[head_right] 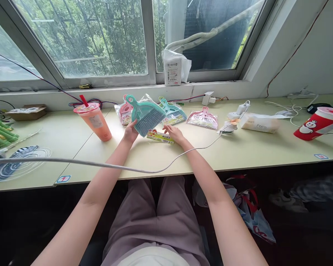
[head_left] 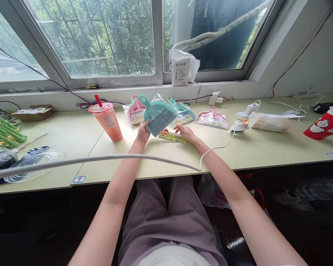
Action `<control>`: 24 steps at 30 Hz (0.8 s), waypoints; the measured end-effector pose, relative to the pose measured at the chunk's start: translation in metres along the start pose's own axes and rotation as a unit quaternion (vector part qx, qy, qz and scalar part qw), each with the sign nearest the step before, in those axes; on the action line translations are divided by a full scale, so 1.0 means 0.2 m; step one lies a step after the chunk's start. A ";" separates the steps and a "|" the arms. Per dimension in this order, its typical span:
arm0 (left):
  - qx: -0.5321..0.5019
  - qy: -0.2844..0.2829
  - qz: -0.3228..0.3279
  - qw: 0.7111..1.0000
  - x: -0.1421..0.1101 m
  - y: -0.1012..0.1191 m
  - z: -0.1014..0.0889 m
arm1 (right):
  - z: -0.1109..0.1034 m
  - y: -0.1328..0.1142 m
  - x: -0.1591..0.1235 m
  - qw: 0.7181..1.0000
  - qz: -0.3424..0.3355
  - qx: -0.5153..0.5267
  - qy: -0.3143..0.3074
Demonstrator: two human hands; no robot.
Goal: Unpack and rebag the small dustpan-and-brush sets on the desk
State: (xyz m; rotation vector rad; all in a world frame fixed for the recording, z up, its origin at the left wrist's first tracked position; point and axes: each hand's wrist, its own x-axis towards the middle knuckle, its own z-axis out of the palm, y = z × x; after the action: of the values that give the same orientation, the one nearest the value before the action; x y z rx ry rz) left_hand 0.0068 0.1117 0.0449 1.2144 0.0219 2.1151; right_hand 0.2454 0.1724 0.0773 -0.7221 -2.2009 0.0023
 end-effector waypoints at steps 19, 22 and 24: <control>-0.063 0.083 -0.018 0.994 -0.02 0.07 0.02 | -0.16 0.11 -0.02 0.943 0.105 -0.177 0.261; -0.042 0.054 -0.046 0.997 -0.04 0.05 0.04 | -0.14 0.05 -0.01 0.957 -0.031 -0.054 0.283; -0.021 0.018 -0.069 0.997 -0.06 0.03 0.06 | -0.09 0.01 -0.01 0.976 -0.060 0.078 0.193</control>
State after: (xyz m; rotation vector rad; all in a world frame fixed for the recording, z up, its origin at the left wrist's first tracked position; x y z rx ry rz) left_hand 0.0160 0.0965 0.0455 1.1179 0.0753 2.0078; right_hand 0.2598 0.1684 0.0878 -0.4577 -1.8432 -0.0250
